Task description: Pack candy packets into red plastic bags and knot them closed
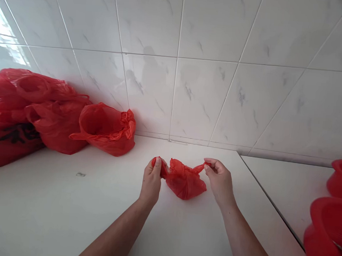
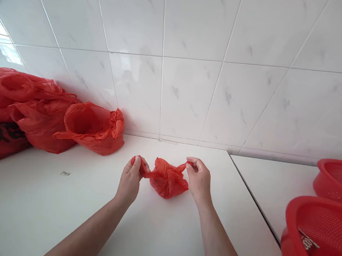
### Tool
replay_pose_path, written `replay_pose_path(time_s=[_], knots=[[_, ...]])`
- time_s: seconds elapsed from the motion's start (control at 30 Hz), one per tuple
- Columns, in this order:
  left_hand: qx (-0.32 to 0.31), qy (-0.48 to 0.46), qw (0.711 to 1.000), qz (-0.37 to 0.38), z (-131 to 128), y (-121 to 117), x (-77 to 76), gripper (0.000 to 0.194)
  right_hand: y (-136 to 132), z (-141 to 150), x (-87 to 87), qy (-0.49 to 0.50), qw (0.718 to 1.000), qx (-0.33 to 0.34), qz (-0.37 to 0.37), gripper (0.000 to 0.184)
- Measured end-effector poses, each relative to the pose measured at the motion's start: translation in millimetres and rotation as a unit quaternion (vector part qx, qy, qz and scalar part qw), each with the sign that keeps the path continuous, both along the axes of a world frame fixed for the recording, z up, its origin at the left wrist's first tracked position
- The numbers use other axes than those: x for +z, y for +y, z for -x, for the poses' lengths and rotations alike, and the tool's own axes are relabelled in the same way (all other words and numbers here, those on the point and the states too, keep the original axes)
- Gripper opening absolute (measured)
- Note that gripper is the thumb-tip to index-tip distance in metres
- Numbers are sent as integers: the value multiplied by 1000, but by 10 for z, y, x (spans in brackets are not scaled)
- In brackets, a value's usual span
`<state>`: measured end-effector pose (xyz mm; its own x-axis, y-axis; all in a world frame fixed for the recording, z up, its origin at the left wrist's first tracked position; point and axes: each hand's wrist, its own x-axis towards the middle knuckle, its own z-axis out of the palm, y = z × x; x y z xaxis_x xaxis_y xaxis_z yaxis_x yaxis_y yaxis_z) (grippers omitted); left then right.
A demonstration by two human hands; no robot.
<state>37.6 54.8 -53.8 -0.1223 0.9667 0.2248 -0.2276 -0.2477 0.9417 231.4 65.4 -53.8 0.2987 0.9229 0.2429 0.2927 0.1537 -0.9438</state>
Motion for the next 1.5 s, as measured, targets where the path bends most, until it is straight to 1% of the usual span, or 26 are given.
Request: replay_pose_path(time_s=[0.07,0.13,0.2,0.23,0.3,0.33,0.4,0.47,0.5,0.6,0.7,0.8,0.87,0.93,1.0,1.07,1.1,1.17,1.23,1.27,1.3,1.33,1.4,1.43,1.47,1.5], knots=[[-27,48,998,11,-35,-42,45,32,-103,141,156,23,998,44,-30,33],[-68,89,993,30,-73,-84,85,28,-213,274,286,30,994,96,-30,36],[-112,113,986,44,-104,-116,120,38,-302,367,375,30,988,148,-10,33],[-131,119,983,47,-113,-127,135,39,-330,391,403,34,984,173,1,31],[-150,128,979,49,-119,-137,153,26,-349,391,426,57,975,215,20,29],[-151,130,979,51,-118,-138,159,22,-341,370,422,71,971,228,25,29],[-143,122,980,61,-112,-135,164,24,-301,307,386,78,969,232,27,32],[-141,92,983,69,-109,-134,169,24,-252,245,321,64,969,234,41,36],[-145,75,984,72,-108,-135,172,24,-230,223,282,59,965,250,56,37],[-145,35,985,81,-106,-131,167,26,-186,209,157,77,935,326,116,28],[-133,-29,986,96,-88,-92,121,28,-160,245,53,164,923,331,110,26],[-121,-140,973,137,-53,1,36,33,-157,277,9,244,905,336,87,28],[-112,-196,957,182,-26,76,-22,34,-178,288,26,221,902,357,104,34],[-98,-225,945,216,2,138,-61,32,-217,300,73,150,909,369,121,39],[-79,-229,944,224,27,165,-63,30,-259,322,127,74,918,372,117,40],[-76,-211,954,197,40,147,-23,29,-292,356,162,25,924,363,117,37],[-84,-192,962,174,38,120,12,29,-301,376,169,17,926,357,125,39],[-126,-137,975,125,12,40,95,31,-305,414,161,15,925,351,147,41],[-174,-59,979,83,-40,-57,171,32,-294,438,144,14,923,348,161,26],[-182,-17,981,63,-71,-101,196,31,-285,440,139,16,925,343,163,20],[-170,25,984,41,-103,-140,208,29,-277,436,140,23,928,335,163,21],[-139,68,988,18,-132,-171,205,30,-271,425,146,40,931,325,163,23],[-55,154,986,-18,-177,-205,162,43,-261,392,168,97,933,304,165,23],[-29,199,979,-25,-191,-209,125,48,-257,374,176,126,933,294,165,22],[-22,242,970,-26,-199,-207,84,49,-251,357,180,151,932,285,166,21],[-32,276,960,-24,-203,-199,42,43,-243,342,175,172,930,279,164,20]])
